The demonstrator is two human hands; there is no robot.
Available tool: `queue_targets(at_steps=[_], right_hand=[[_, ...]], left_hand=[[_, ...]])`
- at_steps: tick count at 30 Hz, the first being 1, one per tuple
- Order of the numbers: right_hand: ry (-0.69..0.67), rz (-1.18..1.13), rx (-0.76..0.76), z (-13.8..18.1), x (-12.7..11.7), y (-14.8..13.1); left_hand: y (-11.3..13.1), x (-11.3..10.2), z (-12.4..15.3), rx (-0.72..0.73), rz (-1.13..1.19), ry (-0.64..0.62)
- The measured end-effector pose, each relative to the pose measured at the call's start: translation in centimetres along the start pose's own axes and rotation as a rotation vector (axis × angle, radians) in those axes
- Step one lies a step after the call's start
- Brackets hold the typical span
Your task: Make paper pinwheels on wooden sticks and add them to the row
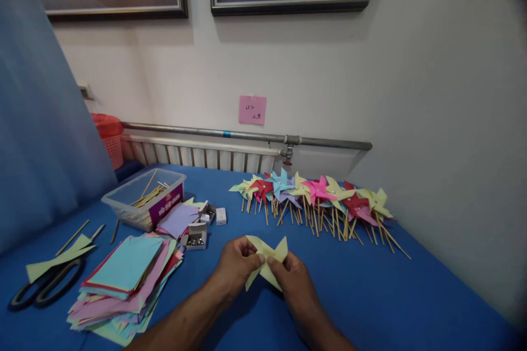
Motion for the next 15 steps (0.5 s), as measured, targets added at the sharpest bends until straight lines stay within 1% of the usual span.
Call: queue_targets(at_steps=[5,11,15], right_hand=[[0.013,0.03,0.004,-0.1,-0.1,0.3],[-0.022,-0.007,0.021,0.4,0.3,-0.6],[0.01,-0.004,0.02,0.5,0.3,-0.7]], left_hand=[[-0.3,0.0,-0.4,0.046,-0.04,0.023],[0.2,0.3,-0.2,0.086,-0.036,0.023],[0.0,0.2,-0.2,0.09,-0.049,0.021]])
Point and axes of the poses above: each hand's wrist, its own z-axis away from the middle knuckle, its own x-axis out of the palm, y = z × x, the point moved 3 cm from there along -z, towards the middle knuckle
